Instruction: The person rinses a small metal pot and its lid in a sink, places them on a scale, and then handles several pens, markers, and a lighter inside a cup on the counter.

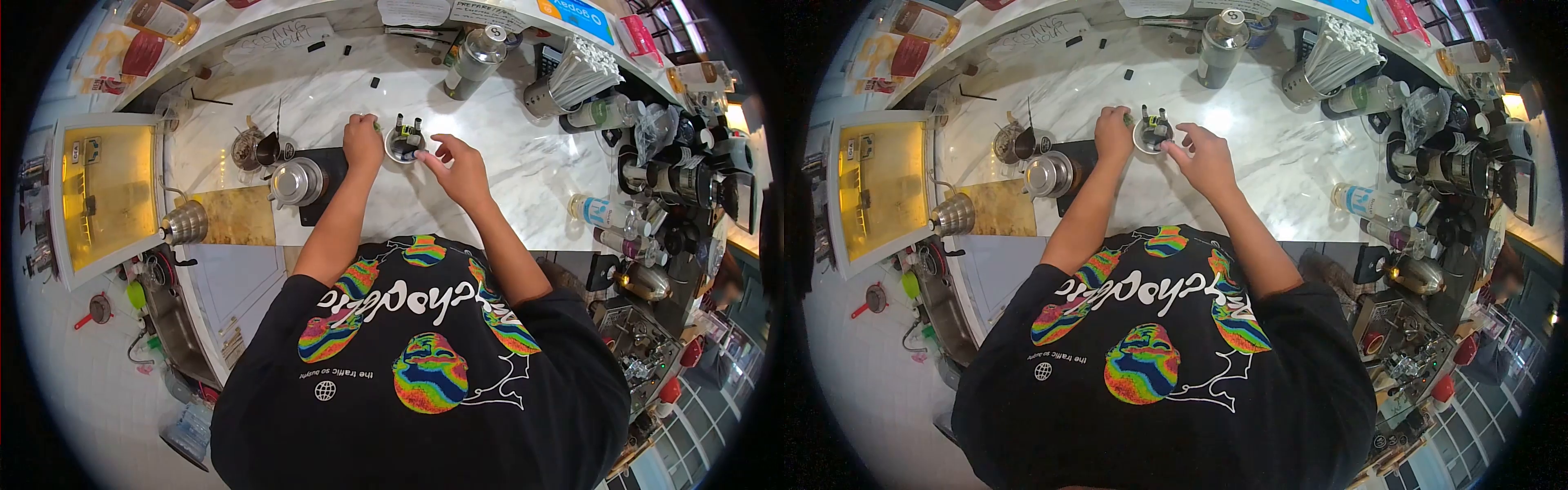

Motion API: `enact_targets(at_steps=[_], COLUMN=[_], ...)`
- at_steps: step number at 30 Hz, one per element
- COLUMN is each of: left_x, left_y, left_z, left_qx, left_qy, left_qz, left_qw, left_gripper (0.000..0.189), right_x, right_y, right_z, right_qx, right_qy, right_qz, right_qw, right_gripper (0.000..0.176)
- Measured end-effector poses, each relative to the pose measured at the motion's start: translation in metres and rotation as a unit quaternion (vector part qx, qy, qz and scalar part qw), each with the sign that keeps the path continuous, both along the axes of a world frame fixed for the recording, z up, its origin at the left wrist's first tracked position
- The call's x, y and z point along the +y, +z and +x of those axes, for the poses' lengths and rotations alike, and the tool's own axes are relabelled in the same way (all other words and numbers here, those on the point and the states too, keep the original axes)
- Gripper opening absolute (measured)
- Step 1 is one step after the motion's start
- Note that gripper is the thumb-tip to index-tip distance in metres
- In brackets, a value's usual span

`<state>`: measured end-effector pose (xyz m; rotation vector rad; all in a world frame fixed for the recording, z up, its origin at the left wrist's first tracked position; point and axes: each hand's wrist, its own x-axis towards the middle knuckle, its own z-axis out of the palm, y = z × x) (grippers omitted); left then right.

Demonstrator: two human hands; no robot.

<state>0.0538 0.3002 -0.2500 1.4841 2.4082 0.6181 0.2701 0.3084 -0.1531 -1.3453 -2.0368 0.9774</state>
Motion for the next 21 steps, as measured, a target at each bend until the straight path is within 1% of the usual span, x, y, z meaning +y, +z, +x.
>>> enact_targets(at_steps=[2,6,8,9,11,12,14,15,17,21], left_x=[0.001,0.0,-0.004,-0.008,-0.021,-0.028,-0.041,-0.048,-0.058,-0.062], left_y=[-0.009,0.002,0.005,0.014,0.045,0.058,0.078,0.084,0.092,0.089], left_z=[-0.005,-0.008,-0.008,-0.006,-0.002,0.002,0.013,0.017,0.023,0.028], left_qx=[-0.006,-0.021,-0.099,-0.098,-0.223,-0.222,-0.28,-0.278,-0.262,-0.228], left_qy=[-0.007,-0.004,0.024,0.023,0.049,0.05,0.055,0.055,0.01,0.001], left_qz=[0.018,0.025,0.07,0.07,0.14,0.139,0.193,0.194,0.201,0.189], left_qw=[1.0,0.999,0.992,0.992,0.963,0.964,0.939,0.939,0.944,0.955], left_gripper=[0.03,0.027,0.031,0.031,0.03,0.03,0.026,0.026,0.023,0.024], right_x=[-0.002,-0.003,-0.004,-0.005,-0.007,-0.009,-0.012,-0.013,-0.016,-0.02], right_y=[0.0,-0.005,-0.007,-0.007,-0.007,-0.01,-0.018,-0.02,-0.023,-0.014], right_z=[0.009,0.028,0.036,0.04,0.047,0.051,0.055,0.055,0.056,0.046], right_qx=[0.019,0.036,0.031,0.031,0.036,0.037,0.054,0.056,0.061,0.051], right_qy=[-0.007,-0.027,-0.031,-0.032,-0.041,-0.04,-0.054,-0.053,-0.053,-0.037], right_qz=[-0.013,-0.02,-0.047,-0.047,-0.058,-0.059,-0.069,-0.068,-0.075,-0.088], right_qw=[1.0,0.999,0.998,0.998,0.997,0.997,0.995,0.995,0.994,0.994], right_gripper=[0.041,0.039,0.041,0.041,0.038,0.038,0.038,0.038,0.037,0.036])
